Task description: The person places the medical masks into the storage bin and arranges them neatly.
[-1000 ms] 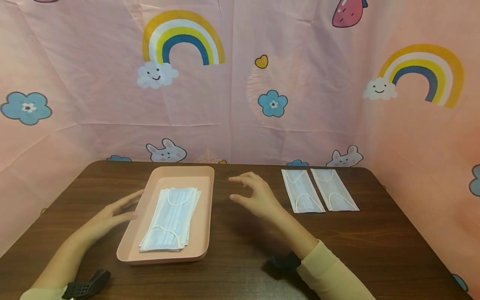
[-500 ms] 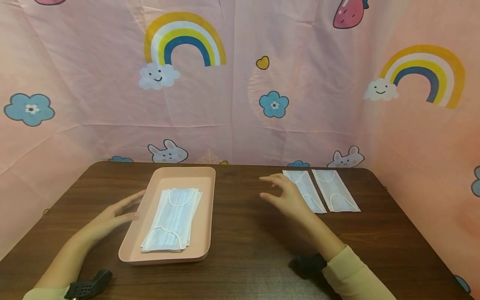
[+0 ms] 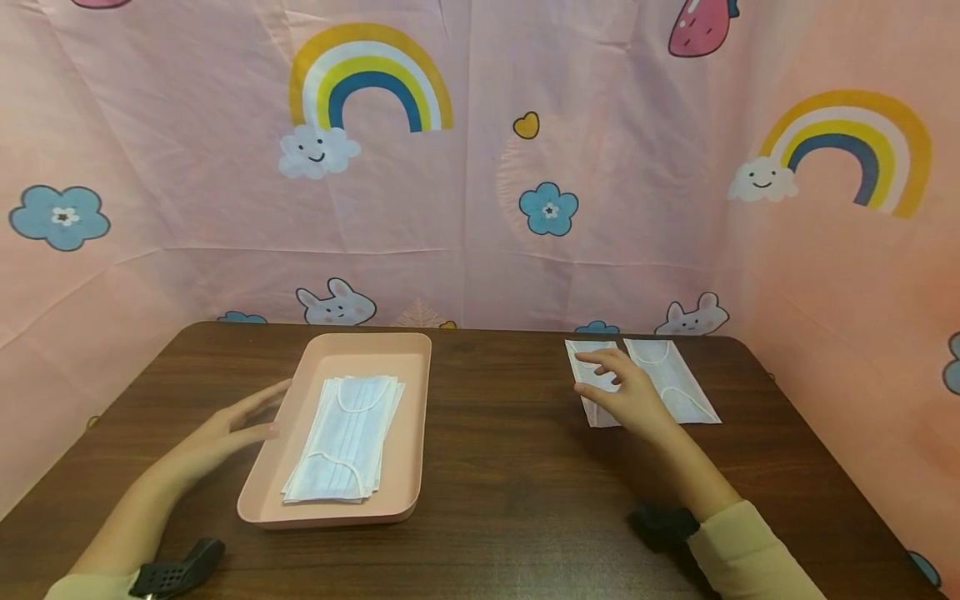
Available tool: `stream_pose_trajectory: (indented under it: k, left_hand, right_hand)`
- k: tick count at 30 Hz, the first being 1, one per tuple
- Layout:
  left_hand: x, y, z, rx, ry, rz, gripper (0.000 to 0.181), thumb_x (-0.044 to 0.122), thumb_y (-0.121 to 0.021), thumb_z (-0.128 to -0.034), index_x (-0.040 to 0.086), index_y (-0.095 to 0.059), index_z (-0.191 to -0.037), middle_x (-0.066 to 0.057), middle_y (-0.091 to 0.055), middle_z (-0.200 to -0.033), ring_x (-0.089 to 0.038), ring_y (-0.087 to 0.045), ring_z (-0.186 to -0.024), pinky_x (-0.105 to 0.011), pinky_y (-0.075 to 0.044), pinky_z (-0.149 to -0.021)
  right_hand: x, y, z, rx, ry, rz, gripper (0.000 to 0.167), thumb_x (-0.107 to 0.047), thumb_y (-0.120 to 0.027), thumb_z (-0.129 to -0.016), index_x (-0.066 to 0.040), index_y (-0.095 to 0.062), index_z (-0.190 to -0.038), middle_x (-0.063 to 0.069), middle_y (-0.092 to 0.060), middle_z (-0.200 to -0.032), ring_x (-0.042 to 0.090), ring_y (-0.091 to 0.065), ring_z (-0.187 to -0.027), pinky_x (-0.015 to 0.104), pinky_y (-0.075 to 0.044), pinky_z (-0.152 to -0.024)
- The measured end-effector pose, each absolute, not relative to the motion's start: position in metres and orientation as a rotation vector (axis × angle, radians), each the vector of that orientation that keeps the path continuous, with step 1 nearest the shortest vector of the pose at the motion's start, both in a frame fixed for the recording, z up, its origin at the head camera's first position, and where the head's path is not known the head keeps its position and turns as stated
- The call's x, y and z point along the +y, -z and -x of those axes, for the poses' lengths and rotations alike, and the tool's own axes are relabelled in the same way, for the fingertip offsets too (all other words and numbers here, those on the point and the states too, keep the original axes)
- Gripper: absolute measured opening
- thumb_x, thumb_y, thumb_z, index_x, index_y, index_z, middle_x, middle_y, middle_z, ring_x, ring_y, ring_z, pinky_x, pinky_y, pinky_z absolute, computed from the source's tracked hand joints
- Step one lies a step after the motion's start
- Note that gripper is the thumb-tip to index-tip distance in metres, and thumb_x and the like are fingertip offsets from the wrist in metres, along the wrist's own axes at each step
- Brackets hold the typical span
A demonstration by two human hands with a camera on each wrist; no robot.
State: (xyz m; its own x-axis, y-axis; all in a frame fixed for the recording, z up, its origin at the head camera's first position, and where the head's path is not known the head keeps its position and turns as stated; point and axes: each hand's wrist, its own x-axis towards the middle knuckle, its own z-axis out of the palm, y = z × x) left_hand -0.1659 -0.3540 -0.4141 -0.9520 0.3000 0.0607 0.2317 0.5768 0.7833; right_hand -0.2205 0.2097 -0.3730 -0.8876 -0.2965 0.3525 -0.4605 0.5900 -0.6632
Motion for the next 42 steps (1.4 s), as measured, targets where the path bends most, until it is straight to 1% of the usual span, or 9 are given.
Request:
stream_pose_trajectory:
  k: [5, 12, 15, 19, 23, 32, 36, 39, 42]
  left_hand:
    - [-0.354, 0.415, 0.166, 2.710, -1.358, -0.486, 0.062, 0.018, -0.056, -0.0968, 0.020, -0.029, -0.152, -0.018, -0.038, -0.146, 0.009, -0.036, -0.117, -0.018, -0.039, -0.087]
    - [-0.352, 0.416, 0.166, 2.698, -1.387, -0.528, 0.062, 0.016, -0.057, -0.0964, 0.017, -0.030, -0.152, -0.020, -0.038, -0.146, 0.008, -0.037, -0.118, -0.019, -0.039, -0.087]
    - [-0.352, 0.416, 0.166, 2.710, -1.386, -0.534, 0.061, 0.015, -0.057, -0.0960, 0.015, -0.031, -0.151, -0.021, -0.038, -0.146, 0.009, -0.037, -0.118, -0.019, -0.040, -0.087]
    - [-0.351, 0.416, 0.167, 2.726, -1.368, -0.517, 0.061, 0.017, -0.057, -0.0961, 0.016, -0.030, -0.151, -0.020, -0.037, -0.146, 0.011, -0.037, -0.117, -0.019, -0.039, -0.087]
    - [-0.351, 0.416, 0.167, 2.712, -1.365, -0.515, 0.061, 0.017, -0.056, -0.0968, 0.017, -0.029, -0.152, -0.019, -0.037, -0.147, 0.010, -0.035, -0.118, -0.020, -0.039, -0.088]
    - [-0.352, 0.415, 0.166, 2.728, -1.338, -0.501, 0.061, 0.019, -0.056, -0.0971, 0.020, -0.029, -0.152, -0.017, -0.037, -0.147, 0.008, -0.034, -0.119, -0.021, -0.039, -0.088]
    - [-0.352, 0.415, 0.165, 2.722, -1.339, -0.481, 0.062, 0.020, -0.056, -0.0973, 0.021, -0.028, -0.152, -0.016, -0.036, -0.148, 0.007, -0.035, -0.119, -0.021, -0.039, -0.088]
    - [-0.352, 0.415, 0.165, 2.718, -1.343, -0.480, 0.062, 0.020, -0.056, -0.0972, 0.021, -0.028, -0.152, -0.016, -0.036, -0.148, 0.004, -0.036, -0.120, -0.020, -0.038, -0.088]
    - [-0.353, 0.414, 0.165, 2.721, -1.339, -0.482, 0.062, 0.019, -0.056, -0.0972, 0.021, -0.028, -0.152, -0.016, -0.036, -0.148, -0.001, -0.036, -0.122, -0.020, -0.038, -0.088]
  right_hand:
    - [0.230, 0.379, 0.225, -2.616, -1.186, -0.603, 0.045, -0.020, -0.073, -0.087, -0.008, -0.060, -0.129, 0.008, -0.056, -0.126, 0.029, -0.053, -0.103, 0.048, -0.041, -0.081]
    - [0.252, 0.384, 0.230, -2.601, -1.215, -0.527, 0.045, -0.017, -0.071, -0.088, -0.004, -0.059, -0.129, 0.015, -0.055, -0.126, 0.037, -0.052, -0.104, 0.051, -0.040, -0.081]
    - [0.260, 0.383, 0.230, -2.632, -1.192, -0.476, 0.046, -0.020, -0.069, -0.090, -0.004, -0.057, -0.132, 0.016, -0.054, -0.130, 0.038, -0.051, -0.107, 0.048, -0.039, -0.083]
    - [0.275, 0.383, 0.233, -2.641, -1.169, -0.430, 0.047, -0.019, -0.068, -0.091, -0.003, -0.055, -0.132, 0.020, -0.055, -0.128, 0.039, -0.050, -0.109, 0.051, -0.038, -0.086]
    - [0.293, 0.385, 0.236, -2.628, -1.150, -0.410, 0.047, -0.018, -0.067, -0.091, 0.001, -0.054, -0.133, 0.025, -0.054, -0.126, 0.042, -0.049, -0.111, 0.056, -0.037, -0.086]
    - [0.324, 0.391, 0.237, -2.683, -1.141, -0.278, 0.055, -0.028, -0.065, -0.093, 0.001, -0.048, -0.138, 0.029, -0.046, -0.133, 0.050, -0.045, -0.115, 0.062, -0.040, -0.088]
    - [0.334, 0.392, 0.236, -2.693, -1.151, -0.254, 0.056, -0.026, -0.064, -0.094, 0.002, -0.046, -0.139, 0.031, -0.044, -0.135, 0.052, -0.043, -0.118, 0.063, -0.038, -0.091]
    - [0.342, 0.395, 0.236, -2.705, -1.145, -0.245, 0.055, -0.024, -0.062, -0.095, 0.002, -0.045, -0.139, 0.031, -0.046, -0.133, 0.051, -0.044, -0.117, 0.062, -0.038, -0.090]
    - [0.349, 0.398, 0.236, -2.715, -1.131, -0.219, 0.054, -0.025, -0.061, -0.095, 0.003, -0.045, -0.139, 0.030, -0.049, -0.130, 0.048, -0.046, -0.115, 0.059, -0.040, -0.088]
